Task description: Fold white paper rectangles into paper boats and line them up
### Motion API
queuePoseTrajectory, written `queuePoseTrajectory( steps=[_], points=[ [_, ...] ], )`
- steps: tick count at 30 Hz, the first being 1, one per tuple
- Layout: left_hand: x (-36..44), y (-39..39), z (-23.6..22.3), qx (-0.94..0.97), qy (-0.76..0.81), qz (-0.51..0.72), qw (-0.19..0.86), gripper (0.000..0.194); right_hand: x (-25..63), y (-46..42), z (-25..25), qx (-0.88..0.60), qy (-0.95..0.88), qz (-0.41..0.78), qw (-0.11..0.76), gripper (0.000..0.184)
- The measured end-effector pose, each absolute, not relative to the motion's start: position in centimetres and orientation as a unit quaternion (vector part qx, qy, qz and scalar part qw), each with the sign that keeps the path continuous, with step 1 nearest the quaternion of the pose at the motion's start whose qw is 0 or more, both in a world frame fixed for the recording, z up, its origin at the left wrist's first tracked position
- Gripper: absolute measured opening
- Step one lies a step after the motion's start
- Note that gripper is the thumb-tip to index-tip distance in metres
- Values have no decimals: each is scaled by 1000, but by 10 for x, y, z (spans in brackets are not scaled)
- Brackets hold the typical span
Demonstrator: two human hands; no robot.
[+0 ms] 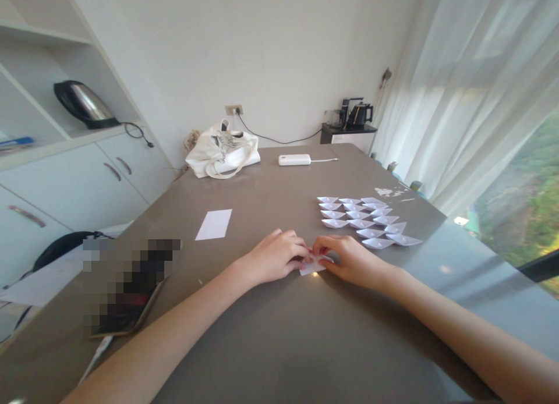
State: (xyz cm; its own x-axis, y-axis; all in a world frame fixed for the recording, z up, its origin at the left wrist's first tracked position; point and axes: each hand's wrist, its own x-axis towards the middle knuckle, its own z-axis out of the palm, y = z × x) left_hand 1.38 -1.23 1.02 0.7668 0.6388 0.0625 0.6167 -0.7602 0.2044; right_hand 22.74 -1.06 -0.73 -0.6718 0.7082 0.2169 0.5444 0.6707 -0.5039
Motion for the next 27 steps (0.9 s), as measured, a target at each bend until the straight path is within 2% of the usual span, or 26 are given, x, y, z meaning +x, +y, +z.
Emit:
queuePoseTrajectory(
  steps=[9,17,27],
  points=[
    [14,-12,9,937,336,56,75,16,225,-15,-5,-371,-905,131,164,10],
    [15,-12,9,937,340,50,66,16,223,-19,3,-379,-912,97,122,12],
    [17,-14,10,935,347,52,49,15,227,-25,13,-388,-914,96,73,33]
  ],
)
